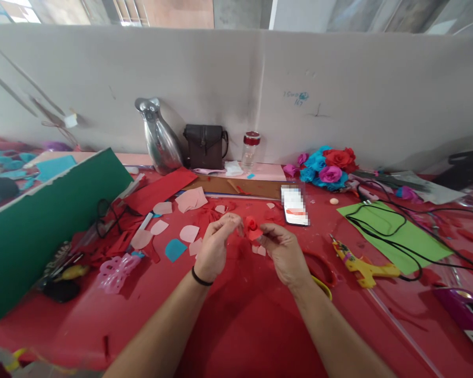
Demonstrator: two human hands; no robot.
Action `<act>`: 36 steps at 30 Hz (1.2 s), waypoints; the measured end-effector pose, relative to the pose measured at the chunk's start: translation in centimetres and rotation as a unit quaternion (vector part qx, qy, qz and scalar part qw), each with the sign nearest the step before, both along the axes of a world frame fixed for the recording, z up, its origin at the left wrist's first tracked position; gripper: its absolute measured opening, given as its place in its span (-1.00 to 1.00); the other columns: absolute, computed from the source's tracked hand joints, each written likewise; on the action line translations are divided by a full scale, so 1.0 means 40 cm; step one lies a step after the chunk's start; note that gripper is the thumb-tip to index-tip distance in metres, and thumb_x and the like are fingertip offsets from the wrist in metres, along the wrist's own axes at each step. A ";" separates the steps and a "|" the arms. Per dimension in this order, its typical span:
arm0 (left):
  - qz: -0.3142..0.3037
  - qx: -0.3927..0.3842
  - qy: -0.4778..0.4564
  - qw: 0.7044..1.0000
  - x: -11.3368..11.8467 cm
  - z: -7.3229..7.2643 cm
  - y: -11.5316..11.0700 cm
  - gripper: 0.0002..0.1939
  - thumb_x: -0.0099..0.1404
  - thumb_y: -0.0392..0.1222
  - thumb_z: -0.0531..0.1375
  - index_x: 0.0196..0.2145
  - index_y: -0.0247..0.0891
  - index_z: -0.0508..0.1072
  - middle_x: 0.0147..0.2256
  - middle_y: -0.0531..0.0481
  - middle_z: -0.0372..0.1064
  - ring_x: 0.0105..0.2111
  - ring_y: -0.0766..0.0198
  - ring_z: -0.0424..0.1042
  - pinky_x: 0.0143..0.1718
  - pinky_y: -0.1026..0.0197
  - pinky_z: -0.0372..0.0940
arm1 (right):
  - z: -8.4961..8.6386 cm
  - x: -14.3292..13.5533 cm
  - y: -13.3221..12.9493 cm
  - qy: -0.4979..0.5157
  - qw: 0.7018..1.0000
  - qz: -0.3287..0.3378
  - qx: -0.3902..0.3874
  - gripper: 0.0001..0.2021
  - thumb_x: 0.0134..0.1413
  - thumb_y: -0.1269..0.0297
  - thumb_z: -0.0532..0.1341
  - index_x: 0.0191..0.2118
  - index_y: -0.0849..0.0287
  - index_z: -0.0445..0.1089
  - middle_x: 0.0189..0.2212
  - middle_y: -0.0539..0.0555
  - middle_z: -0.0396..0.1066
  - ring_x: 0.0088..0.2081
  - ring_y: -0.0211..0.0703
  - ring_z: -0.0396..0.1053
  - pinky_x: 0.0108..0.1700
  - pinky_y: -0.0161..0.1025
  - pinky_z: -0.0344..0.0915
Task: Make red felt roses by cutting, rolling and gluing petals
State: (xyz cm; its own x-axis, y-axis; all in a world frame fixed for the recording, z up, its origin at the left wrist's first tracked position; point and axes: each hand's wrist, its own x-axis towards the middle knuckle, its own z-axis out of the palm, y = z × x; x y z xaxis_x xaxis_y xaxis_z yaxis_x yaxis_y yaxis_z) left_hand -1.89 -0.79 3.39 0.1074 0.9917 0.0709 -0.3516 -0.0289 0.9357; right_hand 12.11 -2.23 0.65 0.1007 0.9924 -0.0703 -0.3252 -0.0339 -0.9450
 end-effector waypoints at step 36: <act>-0.108 -0.090 -0.033 0.989 -0.008 0.011 -0.008 -0.92 -0.06 -0.28 0.33 -0.63 -0.25 0.50 -0.53 0.06 0.32 -0.46 0.35 0.27 -0.29 0.24 0.15 | 0.008 0.003 -0.003 -0.011 1.000 -0.025 0.006 -0.83 -0.33 0.22 0.42 -0.46 0.05 0.53 -0.44 0.00 0.49 -0.35 -0.18 0.38 -0.33 -0.22 0.37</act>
State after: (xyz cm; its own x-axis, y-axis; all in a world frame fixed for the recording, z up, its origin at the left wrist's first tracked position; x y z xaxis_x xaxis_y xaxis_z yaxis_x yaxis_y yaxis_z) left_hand -2.19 -1.10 3.84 0.3201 0.9431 -0.0900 -0.3922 0.2184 0.8936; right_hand 12.24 -2.34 0.95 0.1513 0.9869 -0.0562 -0.3044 -0.0075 -0.9525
